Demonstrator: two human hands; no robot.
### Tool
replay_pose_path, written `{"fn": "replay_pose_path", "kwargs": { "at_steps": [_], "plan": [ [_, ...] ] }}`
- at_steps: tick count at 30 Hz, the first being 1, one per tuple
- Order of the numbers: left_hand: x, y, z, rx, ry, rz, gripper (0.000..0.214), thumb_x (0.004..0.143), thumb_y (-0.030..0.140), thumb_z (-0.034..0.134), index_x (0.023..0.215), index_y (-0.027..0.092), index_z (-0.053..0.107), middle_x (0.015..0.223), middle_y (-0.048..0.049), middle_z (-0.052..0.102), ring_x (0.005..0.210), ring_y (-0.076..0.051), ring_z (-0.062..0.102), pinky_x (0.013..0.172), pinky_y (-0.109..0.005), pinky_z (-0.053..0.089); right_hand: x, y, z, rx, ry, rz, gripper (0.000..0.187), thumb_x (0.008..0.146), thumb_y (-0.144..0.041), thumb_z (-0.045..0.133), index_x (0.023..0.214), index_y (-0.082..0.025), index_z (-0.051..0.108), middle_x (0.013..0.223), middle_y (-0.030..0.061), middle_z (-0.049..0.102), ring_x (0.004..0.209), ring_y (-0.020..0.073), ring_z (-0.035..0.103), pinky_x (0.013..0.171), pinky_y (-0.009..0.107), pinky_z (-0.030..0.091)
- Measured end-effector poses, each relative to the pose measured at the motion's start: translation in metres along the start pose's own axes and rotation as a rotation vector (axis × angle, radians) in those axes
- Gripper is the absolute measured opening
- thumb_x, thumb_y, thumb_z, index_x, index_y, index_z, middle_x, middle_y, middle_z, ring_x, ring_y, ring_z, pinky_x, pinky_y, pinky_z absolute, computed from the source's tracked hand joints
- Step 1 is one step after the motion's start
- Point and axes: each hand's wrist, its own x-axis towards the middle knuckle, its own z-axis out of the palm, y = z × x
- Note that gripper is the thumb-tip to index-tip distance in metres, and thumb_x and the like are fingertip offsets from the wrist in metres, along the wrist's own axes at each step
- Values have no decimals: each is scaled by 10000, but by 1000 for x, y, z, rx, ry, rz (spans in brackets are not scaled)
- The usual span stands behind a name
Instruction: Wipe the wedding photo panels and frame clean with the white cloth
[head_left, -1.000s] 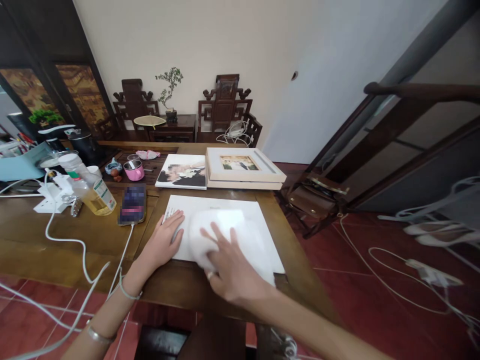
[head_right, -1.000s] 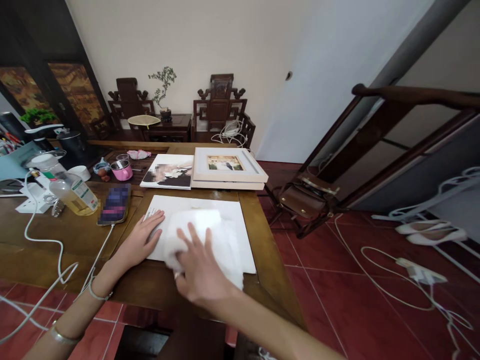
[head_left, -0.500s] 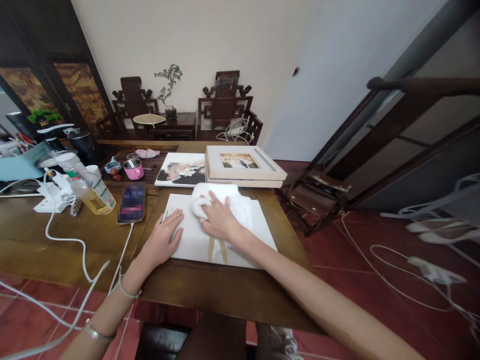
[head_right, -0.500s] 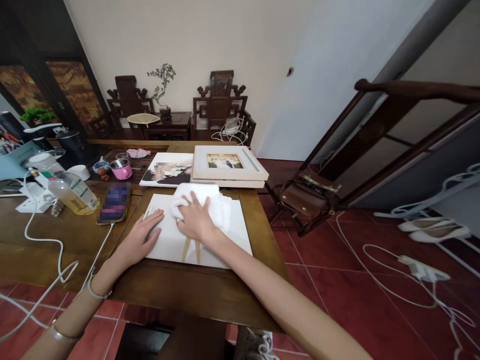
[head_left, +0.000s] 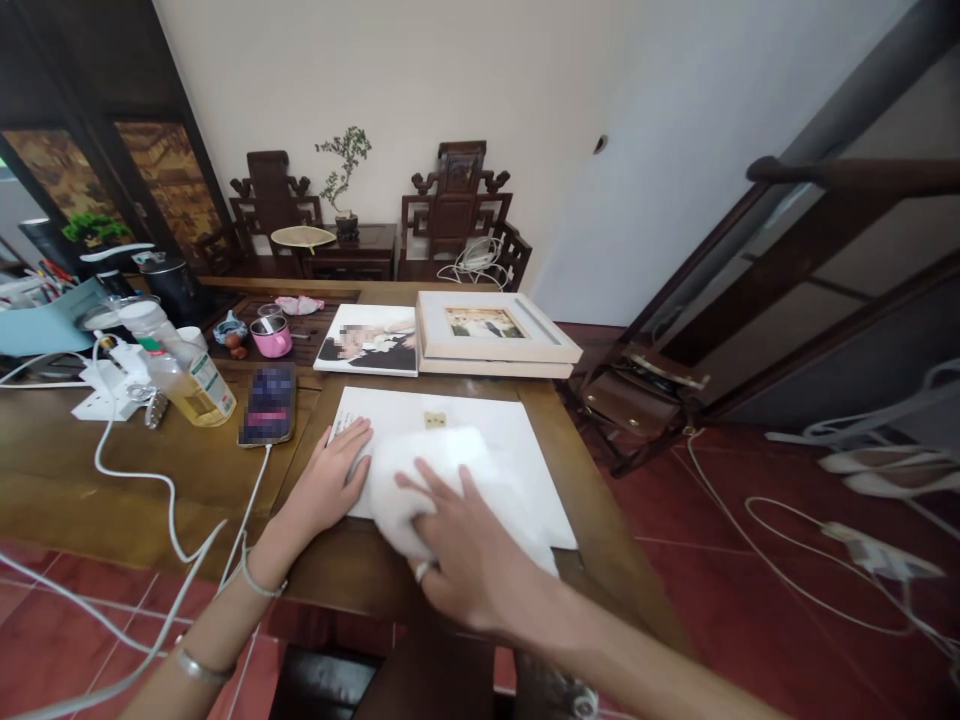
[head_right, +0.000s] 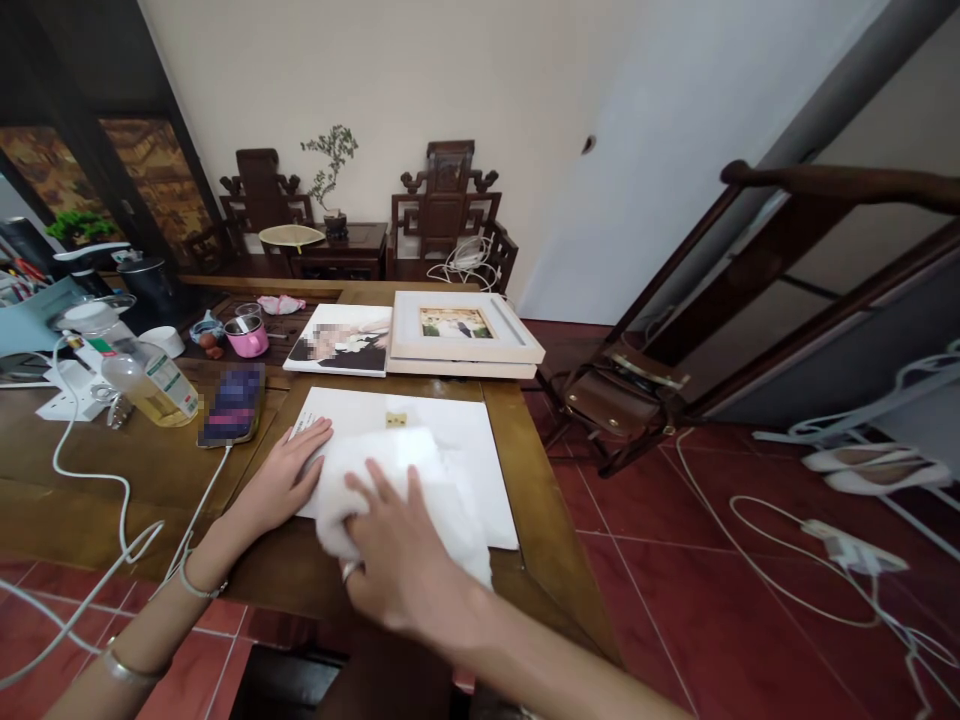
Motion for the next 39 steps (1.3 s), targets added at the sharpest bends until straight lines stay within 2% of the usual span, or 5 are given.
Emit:
{"fn": "replay_pose_path", "kwargs": {
  "at_steps": [8,15,21,32,39],
  "plan": [
    [3,3,-13,-417,296,-162,413,924,336,418,1288,153,486,1353,-113,508,1272,-227,450,1082,-389,330,90,32,-11,-174,240,143,429,794,-252,487,1183,-105,591,1462,196,318,1360,433,139,989,725,111],
    [4,-4,-15,-792,468,-373,496,968,426,218,1314,141,430,1380,-120,477,1277,-218,445,1045,-393,384,44,-21,10,-181,140,-385,353,754,-299,556,1046,-139,672,1463,184,320,1341,435,208,1032,670,129],
    [1,8,-15,-407,350,-225,434,962,369,291,1280,155,495,1408,-111,443,1317,-224,387,1093,-415,321,7,-17,-1,-66,26,-191,373,774,-249,508,1094,-106,634,1346,214,477,1265,416,368,1009,655,220],
    [0,4,-4,59,71,28,330,901,186,388,1156,182,597,1190,-106,628,1174,-250,534,1063,-491,325,115,31,-25,-17,269,-96,298,876,-214,377,1063,-137,596,1229,128,584,1237,292,413,1051,533,166],
    [-2,0,-2,45,80,19,369,896,181,393,1229,203,549,1308,-93,556,1258,-232,467,1063,-493,316,101,56,-31,38,331,-28,317,908,-251,349,1076,-149,598,1199,93,620,1115,256,536,1052,416,231]
  ]
}}
